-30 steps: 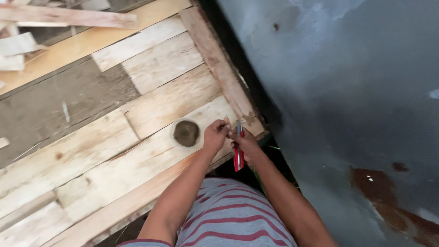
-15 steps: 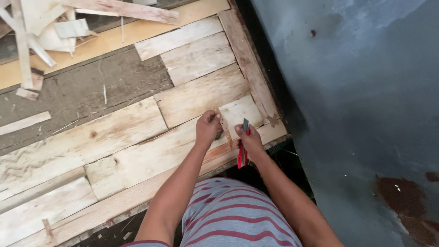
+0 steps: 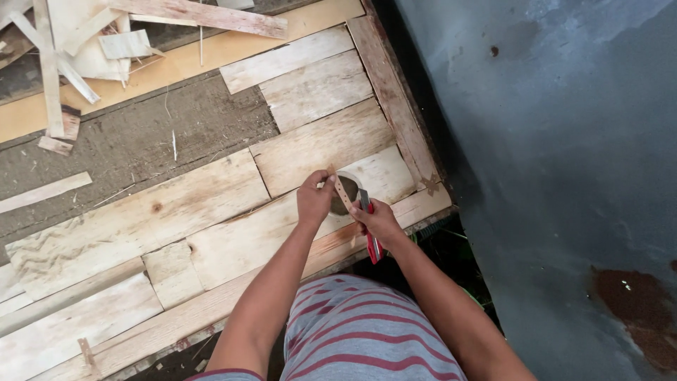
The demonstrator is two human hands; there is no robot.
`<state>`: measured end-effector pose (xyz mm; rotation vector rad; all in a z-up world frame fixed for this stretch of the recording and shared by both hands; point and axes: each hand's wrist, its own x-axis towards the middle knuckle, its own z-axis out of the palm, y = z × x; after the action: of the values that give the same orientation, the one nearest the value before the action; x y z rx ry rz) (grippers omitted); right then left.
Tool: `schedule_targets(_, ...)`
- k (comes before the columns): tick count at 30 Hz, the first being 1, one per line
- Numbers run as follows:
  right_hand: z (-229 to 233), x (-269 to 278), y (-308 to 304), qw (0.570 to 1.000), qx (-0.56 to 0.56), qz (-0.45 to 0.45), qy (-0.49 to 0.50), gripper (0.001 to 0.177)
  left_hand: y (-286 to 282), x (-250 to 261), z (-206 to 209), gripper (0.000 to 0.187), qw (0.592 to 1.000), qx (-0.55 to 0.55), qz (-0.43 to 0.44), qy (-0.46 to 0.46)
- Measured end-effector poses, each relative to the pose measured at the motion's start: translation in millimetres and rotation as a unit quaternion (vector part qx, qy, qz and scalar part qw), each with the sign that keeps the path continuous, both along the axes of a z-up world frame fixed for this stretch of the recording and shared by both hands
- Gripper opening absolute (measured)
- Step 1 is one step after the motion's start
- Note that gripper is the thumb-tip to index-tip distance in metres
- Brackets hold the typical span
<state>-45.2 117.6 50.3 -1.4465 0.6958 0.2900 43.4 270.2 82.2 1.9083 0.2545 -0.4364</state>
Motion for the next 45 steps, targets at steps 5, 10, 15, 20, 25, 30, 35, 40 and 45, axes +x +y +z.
schedule_targets(5, -3.4, 5.8, 2.5, 0.999, -0.046, -0.012, 0.025, 0.020, 1.5, -3.4, -50.0, 0.028, 0.987, 0.089, -0.025, -0.133)
schedule_targets(10, -5.5, 1.1, 6.7, 0.994, -0.096, 0.007, 0.055, 0.016, 14.7, -5.3, -11.8, 0.055, 0.968, 0.225, -0.082, -0.081)
schedule_targets(15, -15.6, -5.2, 9.3, 0.993, -0.087, -0.033, 0.075, 0.013, 37.0, -3.2, -66.5, 0.042, 0.904, 0.275, -0.025, -0.325)
schedule_targets(20, 9.5, 2.6, 14.6, 0.985, -0.149, -0.019, 0.088, 0.025, 43.4, -29.2, -28.7, 0.051, 0.869, 0.276, -0.224, -0.344)
schedule_targets(25, 10.1, 6.9, 5.6, 0.972, -0.205, 0.000, 0.118, 0.030, 29.6, -37.5, 25.9, 0.077, 0.820, 0.356, -0.427, -0.135)
schedule_targets(30, 14.8, 9.2, 0.3, 0.968, -0.224, 0.008, 0.116, 0.034, 11.4, -30.0, 32.4, 0.090, 0.748, 0.431, -0.495, -0.097)
schedule_targets(35, 17.1, 14.0, -0.9, 0.967, -0.223, 0.014, 0.123, 0.037, 7.6, -26.2, 25.7, 0.087, 0.738, 0.446, -0.499, -0.089)
schedule_targets(40, 23.6, 14.2, -1.7, 0.960, -0.243, 0.045, 0.131, 0.038, 5.1, -23.4, 19.6, 0.085, 0.728, 0.461, -0.500, -0.090)
schedule_targets(45, 28.7, 8.5, -12.0, 0.959, -0.240, 0.078, 0.129, 0.035, 2.5, -21.9, 31.0, 0.081, 0.721, 0.470, -0.504, -0.073)
